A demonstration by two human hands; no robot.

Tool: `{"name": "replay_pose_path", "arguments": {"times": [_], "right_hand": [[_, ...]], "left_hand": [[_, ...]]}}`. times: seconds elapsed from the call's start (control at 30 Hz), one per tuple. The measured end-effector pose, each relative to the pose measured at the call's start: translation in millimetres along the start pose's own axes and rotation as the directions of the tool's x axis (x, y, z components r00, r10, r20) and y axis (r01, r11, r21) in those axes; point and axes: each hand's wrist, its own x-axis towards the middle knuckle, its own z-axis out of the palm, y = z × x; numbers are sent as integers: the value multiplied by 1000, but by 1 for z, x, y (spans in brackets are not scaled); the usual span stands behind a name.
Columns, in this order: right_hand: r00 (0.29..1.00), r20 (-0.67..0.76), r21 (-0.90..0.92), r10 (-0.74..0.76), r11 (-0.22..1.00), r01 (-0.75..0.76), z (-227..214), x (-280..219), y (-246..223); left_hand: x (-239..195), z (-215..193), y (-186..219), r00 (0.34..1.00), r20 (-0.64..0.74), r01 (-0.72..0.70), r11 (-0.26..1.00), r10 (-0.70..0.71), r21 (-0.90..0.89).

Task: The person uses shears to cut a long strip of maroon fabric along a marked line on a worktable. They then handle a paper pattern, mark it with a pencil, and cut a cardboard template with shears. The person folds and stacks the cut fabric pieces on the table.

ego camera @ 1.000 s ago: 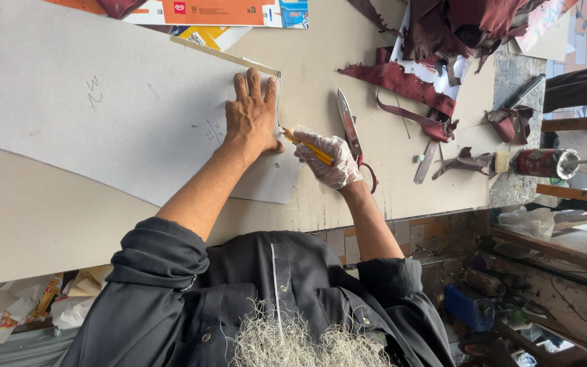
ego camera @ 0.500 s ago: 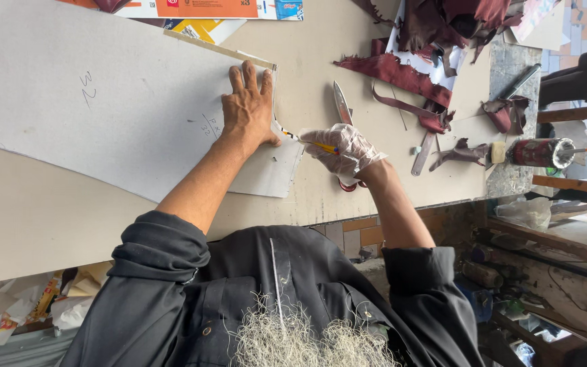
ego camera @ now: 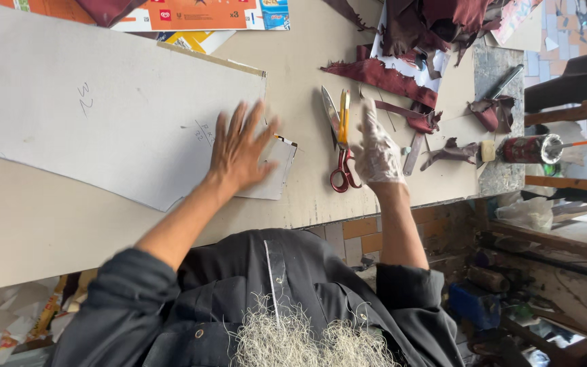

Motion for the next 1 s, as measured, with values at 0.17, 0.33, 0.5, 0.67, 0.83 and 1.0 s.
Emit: {"name": "replay_pose_path", "arguments": {"times": [0.17, 0.33, 0.5, 0.67, 0.83, 1.0], "right_hand": [[967, 134, -183, 219, 964, -193, 11, -53, -4], [969, 64, -158, 238, 961, -225, 24, -67, -17], [782, 351, -122, 515, 853, -507, 15, -45, 1], [658, 689, 598, 304, 276, -753, 25, -78, 47], [467, 805, 524, 367, -68, -849, 58, -149, 83], [304, 898, 348, 318, -89, -933, 70, -199, 110]], "left_hand": [[-97, 13, -25, 994, 73, 81, 996, -83, 30], [-149, -13, -77, 999, -5, 35, 996, -34, 84], [-106, -26, -37, 948, -239, 214, 977, -210, -10], [-15, -3, 14, 859, -195, 414, 867, -473, -278], [13, 7, 18, 846, -146, 466, 845, -512, -263], [24, 13, -2, 908, -95, 359, 876, -408, -322]]}}
